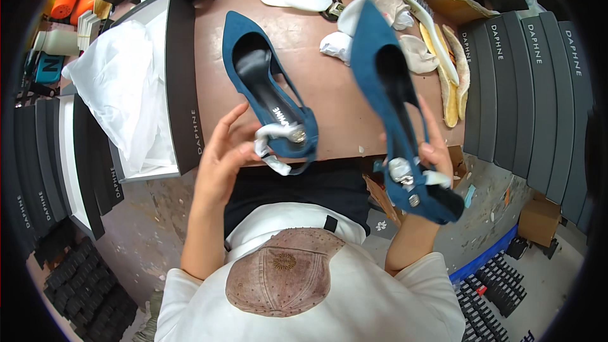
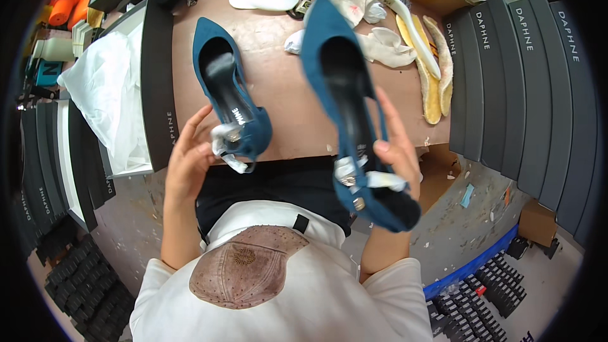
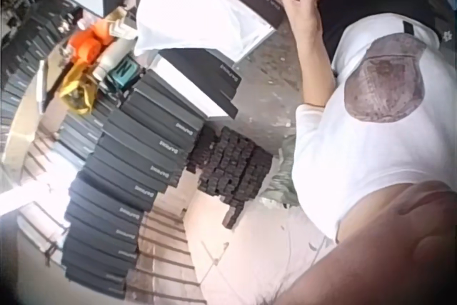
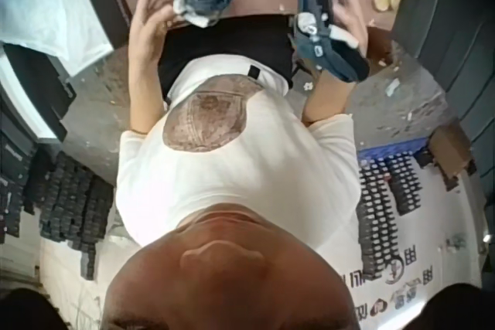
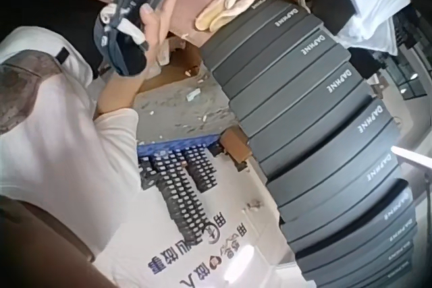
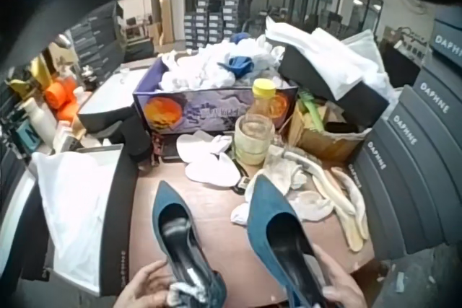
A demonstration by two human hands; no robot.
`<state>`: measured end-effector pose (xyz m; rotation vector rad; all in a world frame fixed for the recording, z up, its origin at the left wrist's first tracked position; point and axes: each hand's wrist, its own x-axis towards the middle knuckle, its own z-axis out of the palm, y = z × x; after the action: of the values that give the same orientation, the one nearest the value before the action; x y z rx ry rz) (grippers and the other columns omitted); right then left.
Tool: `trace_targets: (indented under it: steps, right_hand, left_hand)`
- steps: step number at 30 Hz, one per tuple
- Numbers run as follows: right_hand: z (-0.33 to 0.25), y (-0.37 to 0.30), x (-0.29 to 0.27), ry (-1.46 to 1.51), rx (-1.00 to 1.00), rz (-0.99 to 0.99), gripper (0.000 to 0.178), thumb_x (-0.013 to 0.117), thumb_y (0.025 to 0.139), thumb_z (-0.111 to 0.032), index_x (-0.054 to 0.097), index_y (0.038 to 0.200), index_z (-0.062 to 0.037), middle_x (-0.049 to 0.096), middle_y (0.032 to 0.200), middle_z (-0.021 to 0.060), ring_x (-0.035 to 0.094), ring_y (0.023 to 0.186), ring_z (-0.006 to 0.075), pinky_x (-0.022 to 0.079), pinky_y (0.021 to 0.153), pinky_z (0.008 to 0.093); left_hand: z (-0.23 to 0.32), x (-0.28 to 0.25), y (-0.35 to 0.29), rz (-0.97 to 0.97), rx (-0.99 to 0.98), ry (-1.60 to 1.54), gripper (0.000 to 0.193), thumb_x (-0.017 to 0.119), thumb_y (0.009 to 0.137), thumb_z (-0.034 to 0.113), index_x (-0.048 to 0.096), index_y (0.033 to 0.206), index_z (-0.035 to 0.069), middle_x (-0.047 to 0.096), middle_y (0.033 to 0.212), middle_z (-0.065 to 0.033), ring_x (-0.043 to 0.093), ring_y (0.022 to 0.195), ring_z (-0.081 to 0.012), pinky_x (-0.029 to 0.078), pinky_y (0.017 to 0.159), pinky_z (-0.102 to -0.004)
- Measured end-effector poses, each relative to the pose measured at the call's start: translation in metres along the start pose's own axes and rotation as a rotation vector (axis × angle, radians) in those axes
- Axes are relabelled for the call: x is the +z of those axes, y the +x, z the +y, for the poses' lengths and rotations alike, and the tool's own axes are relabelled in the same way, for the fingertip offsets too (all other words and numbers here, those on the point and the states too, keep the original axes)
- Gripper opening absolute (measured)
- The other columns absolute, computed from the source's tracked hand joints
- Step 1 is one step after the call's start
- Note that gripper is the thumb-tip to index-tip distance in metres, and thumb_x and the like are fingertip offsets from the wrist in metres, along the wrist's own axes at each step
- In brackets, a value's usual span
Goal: Cleaning a shoe box and the soles of a pair of high-heeled shoes.
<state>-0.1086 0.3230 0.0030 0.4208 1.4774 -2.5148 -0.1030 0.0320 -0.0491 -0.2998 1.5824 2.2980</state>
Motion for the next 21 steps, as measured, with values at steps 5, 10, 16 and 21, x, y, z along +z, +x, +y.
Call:
trace_targets:
  steps: [5, 10, 16, 21]
  right_hand:
    - [0.016, 0.005, 0.016, 0.032, 0.101, -0.096, 0.080, 0.057, 0.077, -0.022, 0.017, 0.143, 0.0003, 0.051, 0.115, 0.0335, 0.064, 0.091, 0.0302, 0.056, 0.069, 0.0296]
    - [0.022, 0.006, 0.026, 0.061, 0.192, -0.148, 0.077, 0.052, 0.078, -0.019, 0.015, 0.143, 0.0021, 0.048, 0.122, 0.0304, 0.062, 0.098, 0.0304, 0.055, 0.073, 0.0297]
    - [0.029, 0.009, 0.043, -0.058, 0.201, -0.147, 0.073, 0.053, 0.078, -0.017, 0.022, 0.141, 0.0031, 0.040, 0.134, 0.0221, 0.057, 0.106, 0.0225, 0.050, 0.084, 0.0277]
    - [0.033, 0.019, 0.058, -0.084, 0.137, -0.144, 0.070, 0.053, 0.081, -0.012, 0.021, 0.142, 0.0014, 0.051, 0.121, 0.0213, 0.060, 0.098, 0.0193, 0.050, 0.080, 0.0274]
  left_hand:
    - [-0.002, 0.020, 0.012, 0.095, -0.061, -0.272, 0.066, 0.056, 0.088, 0.024, 0.023, 0.138, -0.003, 0.055, 0.114, -0.0196, 0.057, 0.104, -0.0219, 0.043, 0.091, -0.0328]
    - [-0.001, 0.029, 0.022, 0.255, -0.057, -0.154, 0.071, 0.060, 0.086, 0.026, 0.023, 0.138, -0.006, 0.055, 0.115, -0.0163, 0.057, 0.101, -0.0179, 0.045, 0.087, -0.0289]
    - [0.000, 0.032, -0.002, 0.311, 0.045, -0.240, 0.060, 0.052, 0.082, 0.024, 0.036, 0.131, -0.007, 0.058, 0.107, -0.0158, 0.061, 0.092, -0.0179, 0.049, 0.083, -0.0278]
    - [0.006, 0.032, -0.010, 0.339, 0.210, -0.122, 0.069, 0.051, 0.079, 0.023, 0.026, 0.136, -0.007, 0.054, 0.114, -0.0197, 0.060, 0.095, -0.0201, 0.050, 0.081, -0.0301]
